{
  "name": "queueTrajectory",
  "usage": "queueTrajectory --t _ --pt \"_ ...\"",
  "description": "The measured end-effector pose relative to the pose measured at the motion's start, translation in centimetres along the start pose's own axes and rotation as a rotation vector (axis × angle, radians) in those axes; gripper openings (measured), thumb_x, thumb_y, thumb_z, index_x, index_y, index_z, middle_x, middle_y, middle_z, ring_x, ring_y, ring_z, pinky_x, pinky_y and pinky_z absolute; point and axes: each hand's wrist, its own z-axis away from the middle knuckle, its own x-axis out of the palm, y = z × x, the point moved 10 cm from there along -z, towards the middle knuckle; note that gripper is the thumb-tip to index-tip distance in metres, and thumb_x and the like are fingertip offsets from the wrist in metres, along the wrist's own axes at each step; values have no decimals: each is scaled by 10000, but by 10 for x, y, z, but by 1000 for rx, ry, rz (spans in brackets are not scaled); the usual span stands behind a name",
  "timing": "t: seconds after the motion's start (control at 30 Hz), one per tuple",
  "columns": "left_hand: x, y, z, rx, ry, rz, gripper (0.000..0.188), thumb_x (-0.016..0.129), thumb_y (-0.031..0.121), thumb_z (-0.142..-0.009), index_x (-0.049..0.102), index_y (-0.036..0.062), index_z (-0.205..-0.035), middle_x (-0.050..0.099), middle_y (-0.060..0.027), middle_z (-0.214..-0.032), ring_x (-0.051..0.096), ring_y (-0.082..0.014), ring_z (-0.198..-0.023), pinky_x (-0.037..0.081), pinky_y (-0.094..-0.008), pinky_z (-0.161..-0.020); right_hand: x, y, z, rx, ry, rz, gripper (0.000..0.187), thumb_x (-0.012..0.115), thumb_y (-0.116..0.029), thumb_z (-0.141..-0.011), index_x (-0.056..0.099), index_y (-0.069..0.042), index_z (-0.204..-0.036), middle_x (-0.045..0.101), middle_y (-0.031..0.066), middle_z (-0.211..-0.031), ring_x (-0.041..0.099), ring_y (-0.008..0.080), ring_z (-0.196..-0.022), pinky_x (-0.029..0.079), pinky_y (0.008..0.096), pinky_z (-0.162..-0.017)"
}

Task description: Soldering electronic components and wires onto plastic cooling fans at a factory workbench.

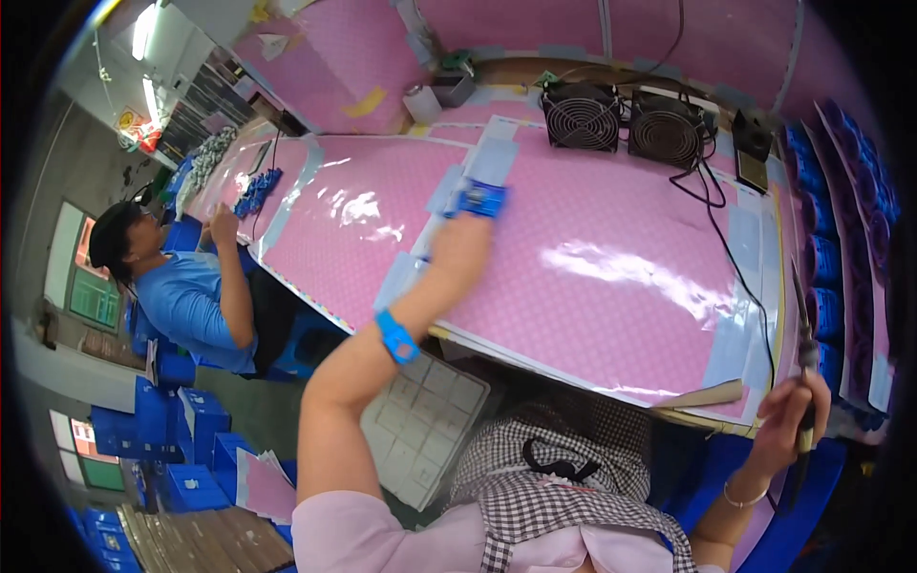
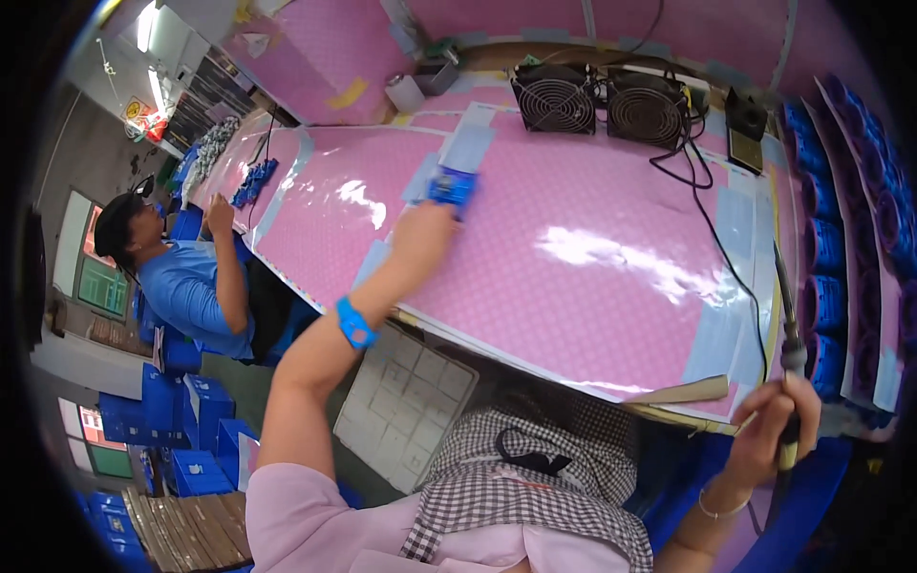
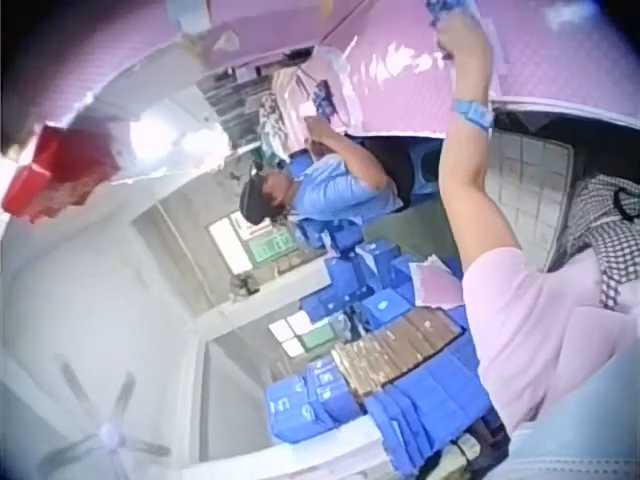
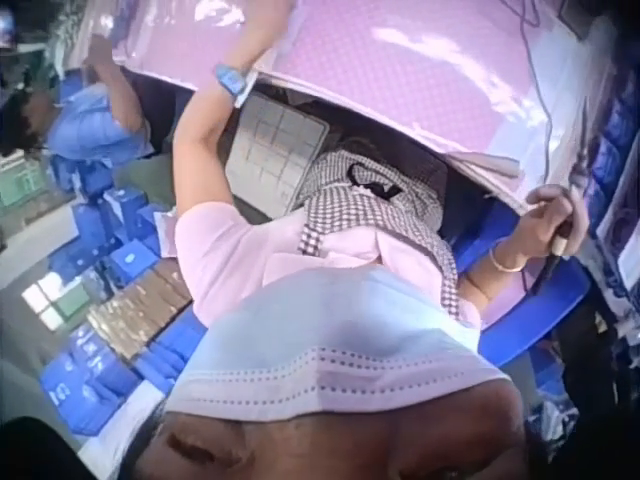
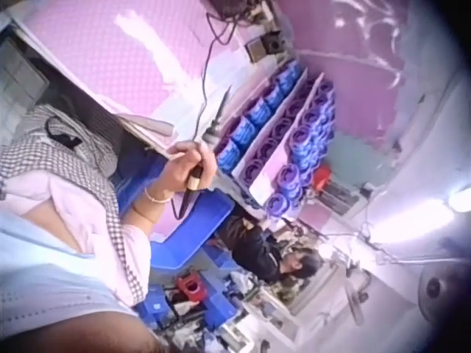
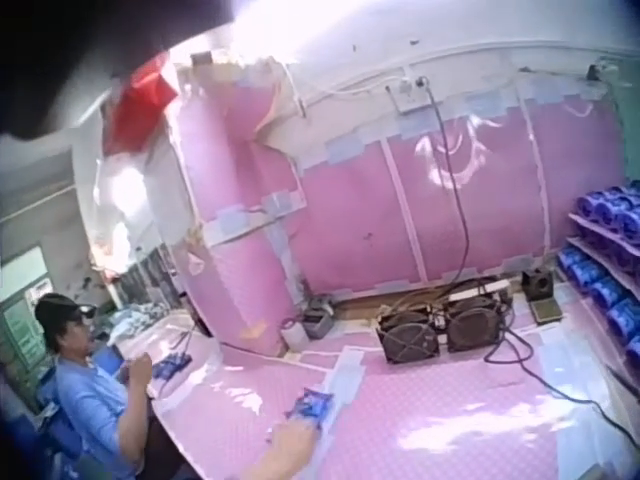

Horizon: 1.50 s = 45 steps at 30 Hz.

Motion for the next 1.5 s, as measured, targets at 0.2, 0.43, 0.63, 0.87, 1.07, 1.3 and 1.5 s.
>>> queueTrajectory --t 0.2,0.43,0.63,0.87,1.07,1.3,1.5 --pt "28 -275 -3 -486 108 131 329 557 106 -868 607 -2 -1175 649 -199 -1101 610 -374 -1009 467 -466 -880 32 -3 -40 -20 -107 -51 156 585 -118 -955 581 16 -1034 625 109 -664 609 163 -520 484 262 -464" --pt "-10 -138 25 -382 261 1122 352 493 326 -992 578 32 -819 466 -57 -638 369 -150 -490 315 -310 -485 -134 -44 -84 -97 608 470 89 659 -74 -904 624 -27 -972 695 97 -922 667 136 -779 526 245 -711" --pt "56 53 80 -435 -440 2402 366 487 360 -993 634 64 -835 376 -24 -540 297 -119 -465 267 -262 -466 -225 27 -175 -232 658 1155 422 740 -91 -704 566 -99 -1089 653 194 -979 656 335 -858 501 389 -736" --pt "67 47 81 -624 -237 2569 358 558 392 -948 609 85 -773 409 -31 -523 299 -113 -429 316 -311 -490 -277 76 -159 31 816 833 289 638 25 -770 594 -117 -1018 630 198 -718 660 393 -744 483 436 -637" --pt "33 59 92 -369 -233 2632 325 558 115 -936 324 178 -719 224 43 -646 210 -67 -527 239 -255 -502 -25 -16 -105 -361 240 879 310 699 39 -793 597 -75 -1063 701 120 -1002 694 267 -844 520 305 -723" --pt "-52 143 88 193 188 874 216 823 155 -709 660 27 -772 518 -41 -661 483 -156 -595 367 -289 -523 153 44 16 -6 -599 463 310 705 21 -755 615 -53 -1043 661 155 -957 646 329 -834 517 377 -704" --pt "-25 142 91 154 28 838 276 816 239 -700 677 5 -744 557 -105 -667 544 -244 -594 408 -367 -534 189 45 3 59 -869 413 282 701 2 -761 621 -72 -1021 658 137 -787 662 309 -721 510 378 -657"
